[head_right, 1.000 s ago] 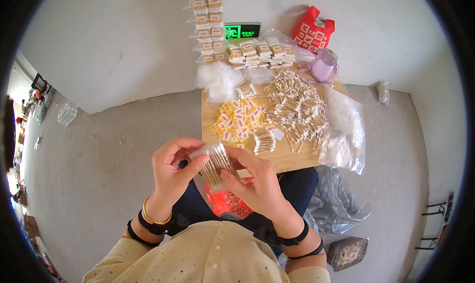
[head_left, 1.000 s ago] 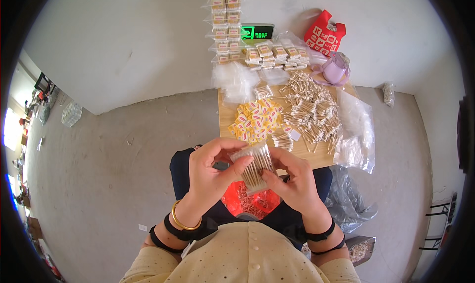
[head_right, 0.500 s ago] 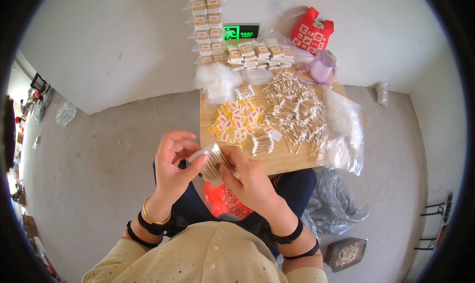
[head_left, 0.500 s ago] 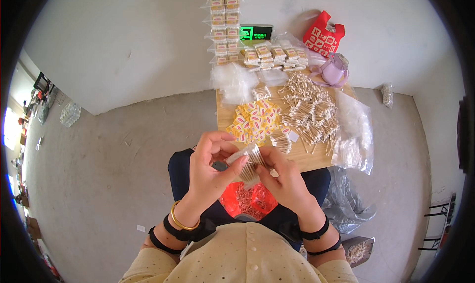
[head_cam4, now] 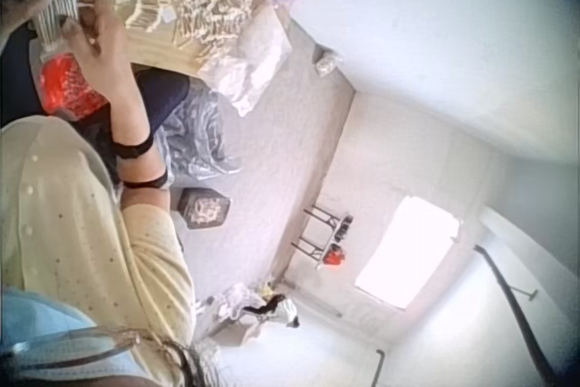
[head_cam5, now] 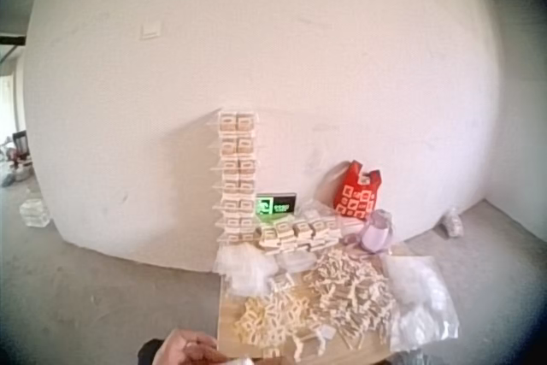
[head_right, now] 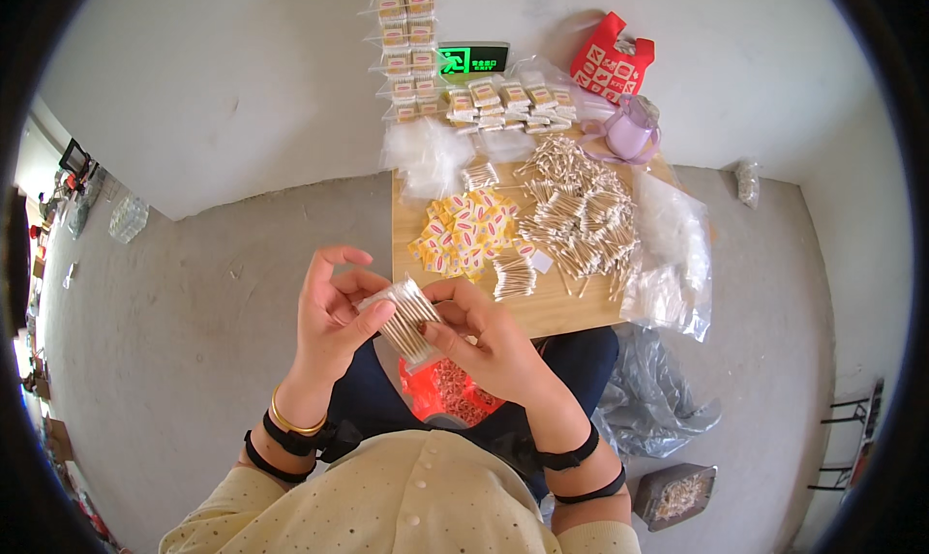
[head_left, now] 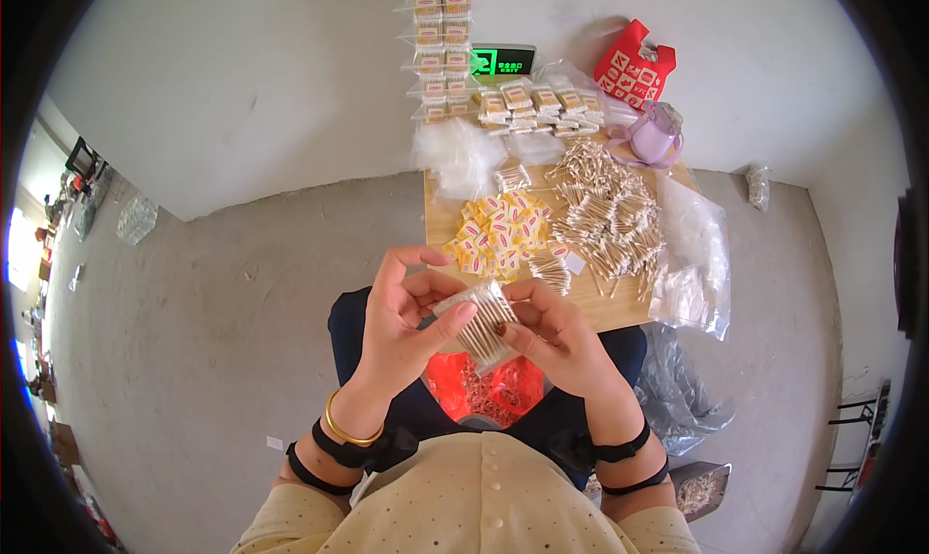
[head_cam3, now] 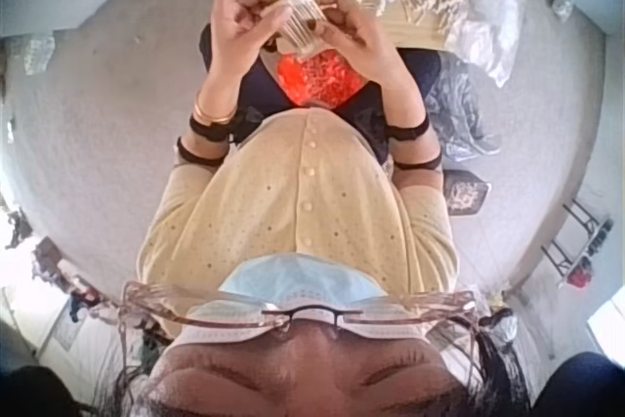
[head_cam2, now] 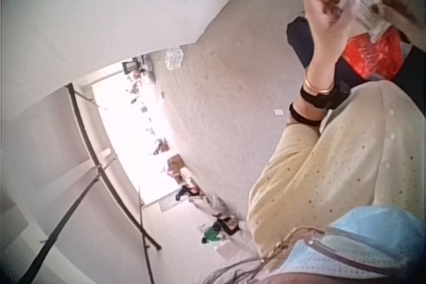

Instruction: Packaging cotton swabs into small plastic bags.

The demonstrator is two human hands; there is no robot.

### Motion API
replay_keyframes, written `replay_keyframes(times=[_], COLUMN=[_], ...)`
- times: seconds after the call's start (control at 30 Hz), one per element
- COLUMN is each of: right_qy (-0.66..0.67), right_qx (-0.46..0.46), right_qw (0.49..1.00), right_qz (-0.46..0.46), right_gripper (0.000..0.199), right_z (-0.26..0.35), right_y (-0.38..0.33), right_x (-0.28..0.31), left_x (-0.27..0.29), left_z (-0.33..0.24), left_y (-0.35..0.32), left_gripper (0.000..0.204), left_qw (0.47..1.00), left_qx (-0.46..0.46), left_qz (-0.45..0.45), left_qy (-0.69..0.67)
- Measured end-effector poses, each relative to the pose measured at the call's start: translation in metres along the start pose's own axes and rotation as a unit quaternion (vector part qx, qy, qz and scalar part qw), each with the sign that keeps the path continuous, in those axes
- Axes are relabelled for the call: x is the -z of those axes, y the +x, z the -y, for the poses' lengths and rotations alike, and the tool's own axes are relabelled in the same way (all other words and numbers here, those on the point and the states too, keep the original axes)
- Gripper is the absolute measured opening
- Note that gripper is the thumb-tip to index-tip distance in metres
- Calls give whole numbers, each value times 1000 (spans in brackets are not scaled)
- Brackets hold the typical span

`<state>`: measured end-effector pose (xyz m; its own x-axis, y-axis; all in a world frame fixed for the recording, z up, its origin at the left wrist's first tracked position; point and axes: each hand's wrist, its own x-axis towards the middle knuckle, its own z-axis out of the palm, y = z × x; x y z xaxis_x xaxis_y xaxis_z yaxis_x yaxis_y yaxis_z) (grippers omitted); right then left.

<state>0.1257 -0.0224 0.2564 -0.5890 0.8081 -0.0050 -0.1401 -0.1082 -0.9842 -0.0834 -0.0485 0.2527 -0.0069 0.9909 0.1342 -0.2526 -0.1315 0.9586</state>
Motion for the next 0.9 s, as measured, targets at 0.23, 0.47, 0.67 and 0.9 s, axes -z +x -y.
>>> replay_keyframes(times=[0.23, 0.47, 0.67, 0.9], right_qy=[-134, -130, -89, -42], right_qx=[37, 21, 26, 61], right_qw=[989, 991, 996, 997], right_qz=[-57, -30, -20, -17], right_gripper=[24, 20, 20, 20], right_z=[-5, -8, -5, -14], right_y=[-1, -3, -4, -7], right_x=[-11, -5, -6, -2], left_x=[-6, -5, -8, -7], left_z=[5, -2, -3, -2], left_y=[-1, -2, -3, -12], left_gripper=[51, 49, 48, 54], left_qw=[990, 997, 993, 968], left_qx=[-71, -56, -66, -156], left_qz=[-14, 5, 2, 15], left_qy=[122, 45, 103, 195])
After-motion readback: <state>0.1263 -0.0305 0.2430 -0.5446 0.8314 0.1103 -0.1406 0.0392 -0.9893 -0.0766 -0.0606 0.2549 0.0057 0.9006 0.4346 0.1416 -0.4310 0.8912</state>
